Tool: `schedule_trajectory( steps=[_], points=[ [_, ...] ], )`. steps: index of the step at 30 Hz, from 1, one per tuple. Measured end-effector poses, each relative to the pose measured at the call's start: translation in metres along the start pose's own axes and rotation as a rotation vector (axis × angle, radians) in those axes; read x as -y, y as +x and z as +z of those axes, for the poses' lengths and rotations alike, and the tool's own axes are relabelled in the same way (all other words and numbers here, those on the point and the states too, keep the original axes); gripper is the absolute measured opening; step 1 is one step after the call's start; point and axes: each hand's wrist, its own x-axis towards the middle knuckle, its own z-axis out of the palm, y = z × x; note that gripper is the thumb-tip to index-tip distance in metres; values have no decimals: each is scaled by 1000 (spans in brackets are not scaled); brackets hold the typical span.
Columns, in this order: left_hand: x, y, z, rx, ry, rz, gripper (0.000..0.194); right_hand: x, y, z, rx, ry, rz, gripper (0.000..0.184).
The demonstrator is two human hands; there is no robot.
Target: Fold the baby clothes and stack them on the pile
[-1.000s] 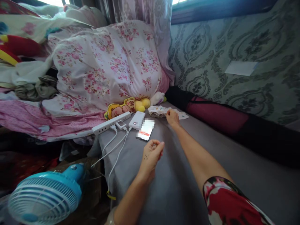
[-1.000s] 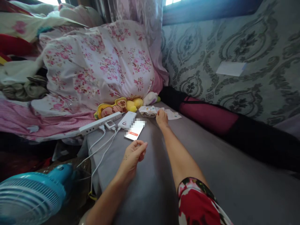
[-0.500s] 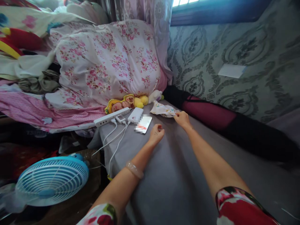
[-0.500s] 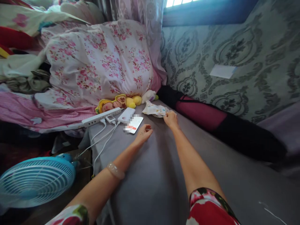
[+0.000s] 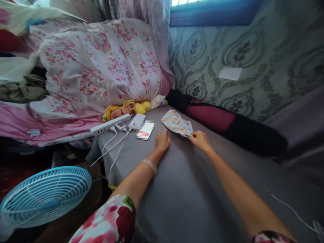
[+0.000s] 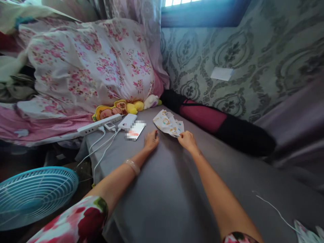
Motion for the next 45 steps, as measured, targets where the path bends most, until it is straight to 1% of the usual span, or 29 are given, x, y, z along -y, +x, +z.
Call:
schedule_trajectory(
  steps=[3, 7, 11, 15, 18, 20, 24, 30, 33, 38, 41, 45],
  points=[
    [-3, -3, 2, 20, 107, 51, 51, -12, -23, 1, 19, 19, -6, 29],
    [-2, -6, 5, 67, 184, 144, 50, -24, -52, 1, 50, 112, -5, 25],
    [0, -8, 8, 134, 188, 297, 53, -29, -78, -4, 57, 343, 46, 24],
    [1, -10, 10, 167, 175, 469, 54, -27, -102, -18, 86, 603, 144, 28],
    [0, -13, 10, 171, 172, 598, 52, -25, -123, -27, 91, 724, 173, 30],
    [-3, -16, 11, 186, 169, 660, 50, -26, -138, -30, 85, 766, 182, 30],
    [-13, -27, 17, 195, 158, 707, 49, -31, -161, -30, 57, 786, 198, 30],
    [-35, -43, 32, 207, 205, 768, 41, -45, -183, -38, 100, 847, 248, 27],
    [-48, -49, 35, 242, 209, 824, 38, -57, -194, -43, 56, 878, 248, 23],
    [-70, -56, 38, 373, 106, 917, 31, -79, -211, -47, -60, 938, 299, 21],
    [-81, -58, 44, 450, 24, 958, 25, -92, -220, -51, -163, 898, 326, 19],
    [-97, -60, 48, 605, -119, 942, 26, -110, -228, -58, -242, 812, 364, 16]
  ],
)
